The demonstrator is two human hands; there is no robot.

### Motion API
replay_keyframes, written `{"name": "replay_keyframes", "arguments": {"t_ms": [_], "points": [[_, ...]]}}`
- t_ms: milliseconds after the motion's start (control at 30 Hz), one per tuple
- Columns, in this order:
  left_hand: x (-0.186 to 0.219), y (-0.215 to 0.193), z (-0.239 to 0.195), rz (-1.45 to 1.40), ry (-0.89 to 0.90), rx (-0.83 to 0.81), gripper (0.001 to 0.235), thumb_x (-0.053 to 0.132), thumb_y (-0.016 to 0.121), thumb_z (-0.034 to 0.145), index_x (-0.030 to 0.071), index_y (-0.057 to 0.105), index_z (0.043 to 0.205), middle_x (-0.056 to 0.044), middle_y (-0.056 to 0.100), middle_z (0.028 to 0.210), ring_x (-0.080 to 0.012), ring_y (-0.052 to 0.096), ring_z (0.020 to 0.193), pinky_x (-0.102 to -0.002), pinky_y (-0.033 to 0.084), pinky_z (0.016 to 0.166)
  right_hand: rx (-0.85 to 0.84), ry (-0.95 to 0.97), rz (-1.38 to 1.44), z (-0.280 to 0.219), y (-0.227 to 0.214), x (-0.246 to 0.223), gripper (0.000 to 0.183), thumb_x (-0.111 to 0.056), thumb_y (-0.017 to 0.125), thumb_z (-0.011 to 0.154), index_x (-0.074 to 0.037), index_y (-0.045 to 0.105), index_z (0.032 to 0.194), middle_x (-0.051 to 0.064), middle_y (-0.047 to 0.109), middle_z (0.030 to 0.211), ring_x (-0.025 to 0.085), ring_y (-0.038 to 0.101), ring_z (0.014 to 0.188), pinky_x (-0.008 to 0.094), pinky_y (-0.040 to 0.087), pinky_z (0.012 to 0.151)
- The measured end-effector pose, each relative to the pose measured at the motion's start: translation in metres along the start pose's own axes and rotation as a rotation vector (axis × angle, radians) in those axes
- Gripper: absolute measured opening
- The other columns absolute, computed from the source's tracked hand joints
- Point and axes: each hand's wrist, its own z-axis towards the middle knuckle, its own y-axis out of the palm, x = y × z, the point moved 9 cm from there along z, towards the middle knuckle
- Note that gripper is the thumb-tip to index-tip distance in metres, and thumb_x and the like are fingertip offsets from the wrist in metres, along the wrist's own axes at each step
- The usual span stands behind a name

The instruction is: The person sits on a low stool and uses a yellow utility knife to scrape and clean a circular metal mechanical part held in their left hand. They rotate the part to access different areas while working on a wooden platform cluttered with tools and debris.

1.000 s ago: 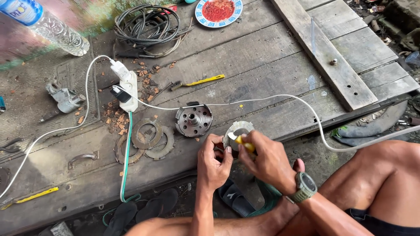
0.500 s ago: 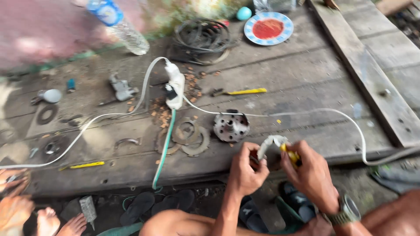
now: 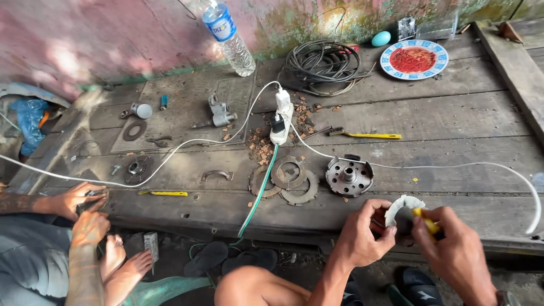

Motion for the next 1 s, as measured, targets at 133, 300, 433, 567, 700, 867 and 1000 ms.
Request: {"name": "replay_keyframes", "arguments": {"t_ms": [133,300,433,567,700,867,1000], "points": [[0.011,0.000,0.004,0.085,0.089,0.000,0.047,0.012,0.063,0.088,-0.001,0.056,0.133,-0.019,0.069,0.121,-0.0317,0.068,0.109,-0.037,0.053,0.098,0.002,-0.095,0.069,-0.009,0.011,-0.002,0.020,-0.023,0.074,0.086,-0.012,0.072,0.103,0.010,0.077,0.077,0.022,0.064,0.060,0.036,0.051,0.067],[0.019,0.004,0.006,0.153,0.123,-0.056,0.049,0.009,0.054,0.090,-0.006,0.053,0.137,-0.022,0.064,0.127,-0.0365,0.063,0.118,-0.043,0.051,0.104,-0.057,-0.121,-0.008,-0.008,0.011,-0.013,0.025,-0.031,0.073,0.086,-0.015,0.070,0.104,0.001,0.082,0.092,0.026,0.070,0.069,0.036,0.053,0.072],[0.014,0.004,0.004,0.151,0.095,-0.035,0.045,0.012,0.057,0.089,-0.004,0.055,0.131,-0.021,0.067,0.121,-0.0364,0.067,0.108,-0.043,0.054,0.095,-0.054,-0.045,-0.039,-0.011,0.007,-0.012,0.026,-0.032,0.072,0.086,-0.016,0.069,0.106,0.003,0.082,0.092,0.027,0.074,0.072,0.038,0.054,0.073],[-0.002,0.003,0.005,0.095,0.017,-0.011,0.035,0.013,0.063,0.088,0.006,0.059,0.122,-0.010,0.070,0.094,-0.0233,0.066,0.070,-0.036,0.056,0.065,0.068,-0.100,0.004,-0.004,-0.004,-0.011,0.020,-0.030,0.071,0.090,-0.014,0.069,0.101,0.005,0.074,0.080,0.024,0.064,0.063,0.037,0.049,0.066],[-0.004,0.002,0.005,0.041,0.011,-0.023,0.037,0.009,0.063,0.089,0.006,0.057,0.125,-0.010,0.075,0.094,-0.0213,0.073,0.075,-0.033,0.060,0.067,0.040,-0.338,0.026,-0.025,-0.002,-0.053,0.018,-0.026,0.069,0.091,-0.015,0.062,0.103,0.007,0.073,0.084,0.028,0.068,0.066,0.037,0.050,0.062],[-0.007,0.006,0.004,0.046,-0.030,-0.030,0.032,0.012,0.066,0.089,0.008,0.058,0.119,-0.006,0.074,0.092,-0.0179,0.071,0.071,-0.031,0.060,0.064,0.152,-0.308,-0.022,-0.020,-0.021,-0.050,0.017,-0.024,0.065,0.095,-0.010,0.056,0.097,0.009,0.068,0.079,0.030,0.059,0.058,0.041,0.045,0.057],[-0.009,0.004,0.005,0.127,0.046,-0.004,0.035,0.009,0.064,0.085,0.006,0.055,0.119,-0.007,0.070,0.100,-0.0237,0.069,0.086,-0.036,0.055,0.079,0.071,-0.365,0.030,-0.030,-0.010,-0.067,0.019,-0.024,0.063,0.097,-0.010,0.050,0.092,0.009,0.071,0.089,0.029,0.062,0.059,0.040,0.047,0.055]]}}
